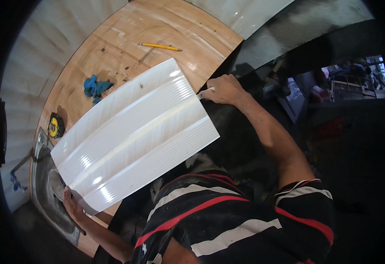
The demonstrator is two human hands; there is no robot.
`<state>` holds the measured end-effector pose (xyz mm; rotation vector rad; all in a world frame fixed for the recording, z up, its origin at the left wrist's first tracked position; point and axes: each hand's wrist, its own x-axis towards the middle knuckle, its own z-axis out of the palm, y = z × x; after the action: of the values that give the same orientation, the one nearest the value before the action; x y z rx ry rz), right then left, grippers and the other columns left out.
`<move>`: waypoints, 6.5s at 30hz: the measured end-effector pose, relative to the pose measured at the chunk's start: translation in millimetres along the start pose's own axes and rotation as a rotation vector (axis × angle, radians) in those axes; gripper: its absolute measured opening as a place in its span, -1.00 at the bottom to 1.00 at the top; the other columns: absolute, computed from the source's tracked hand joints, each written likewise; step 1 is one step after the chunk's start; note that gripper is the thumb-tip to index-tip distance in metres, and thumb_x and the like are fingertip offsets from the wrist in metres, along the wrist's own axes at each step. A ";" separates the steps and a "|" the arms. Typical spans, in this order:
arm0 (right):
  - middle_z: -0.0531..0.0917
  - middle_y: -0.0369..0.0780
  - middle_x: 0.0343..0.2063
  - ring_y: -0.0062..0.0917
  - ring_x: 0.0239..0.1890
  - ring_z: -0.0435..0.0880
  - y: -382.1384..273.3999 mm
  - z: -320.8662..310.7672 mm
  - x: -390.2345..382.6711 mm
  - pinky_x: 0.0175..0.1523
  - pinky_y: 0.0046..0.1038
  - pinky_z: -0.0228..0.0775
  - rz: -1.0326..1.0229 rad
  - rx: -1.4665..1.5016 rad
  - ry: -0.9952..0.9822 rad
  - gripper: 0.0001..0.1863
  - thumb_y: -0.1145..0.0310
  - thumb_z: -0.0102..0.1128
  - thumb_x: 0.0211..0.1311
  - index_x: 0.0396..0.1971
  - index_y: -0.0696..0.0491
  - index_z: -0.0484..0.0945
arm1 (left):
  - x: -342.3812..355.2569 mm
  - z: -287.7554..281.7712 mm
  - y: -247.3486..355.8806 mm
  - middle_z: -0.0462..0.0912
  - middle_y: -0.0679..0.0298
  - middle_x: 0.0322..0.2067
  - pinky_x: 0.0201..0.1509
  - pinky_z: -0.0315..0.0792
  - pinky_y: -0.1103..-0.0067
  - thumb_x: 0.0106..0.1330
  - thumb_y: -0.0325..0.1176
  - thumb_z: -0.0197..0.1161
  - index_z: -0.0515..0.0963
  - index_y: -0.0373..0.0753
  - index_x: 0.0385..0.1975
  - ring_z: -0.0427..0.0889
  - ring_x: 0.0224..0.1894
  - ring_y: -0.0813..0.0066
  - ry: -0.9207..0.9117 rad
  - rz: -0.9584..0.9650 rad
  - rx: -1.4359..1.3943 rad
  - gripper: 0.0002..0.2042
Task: The person holds a ceramic tile against a wall, marks the edge with a pencil, then measures the tile on a countertop using a tape measure and applies masking tape to the marked area.
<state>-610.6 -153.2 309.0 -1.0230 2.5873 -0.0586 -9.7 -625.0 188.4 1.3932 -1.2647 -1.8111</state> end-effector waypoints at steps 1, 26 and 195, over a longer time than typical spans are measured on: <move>0.73 0.04 -0.44 -0.02 -0.29 0.74 2.0 7.1 3.9 -0.11 -0.10 0.56 -0.037 -0.035 0.064 -0.41 -0.23 0.25 0.16 -0.42 0.10 0.73 | -4.3 -10.5 -4.2 0.66 0.14 -0.03 0.13 0.48 0.45 0.53 -0.30 0.13 0.54 -0.40 0.11 0.63 -0.03 0.39 -0.033 0.018 0.049 -0.68; 0.47 -0.32 -0.64 -0.64 -0.57 0.42 34.1 66.6 9.3 -0.48 -0.46 0.25 -0.006 0.781 -0.154 -0.60 0.08 0.25 0.33 -0.46 0.15 0.65 | -12.2 17.3 28.7 0.70 0.11 -0.15 -0.01 0.55 0.45 0.50 -0.24 0.18 0.53 -0.48 0.10 0.67 -0.10 0.32 0.241 0.234 0.632 -0.61; 0.57 -0.31 -0.42 -0.64 -0.43 0.45 -419.9 351.6 -326.4 -0.27 -0.48 0.36 -0.383 0.895 -1.304 -0.45 -0.19 0.04 0.51 -0.14 0.08 0.58 | -476.3 -44.6 -252.8 0.70 0.28 -0.32 -0.35 0.59 0.64 0.32 -0.34 0.33 0.52 -0.33 0.13 0.66 -0.41 0.64 0.154 -0.068 -0.203 -0.59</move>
<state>4.4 -212.4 151.8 -0.7426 0.9757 -0.4295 223.4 -137.0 172.3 1.4451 -0.9382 -1.7833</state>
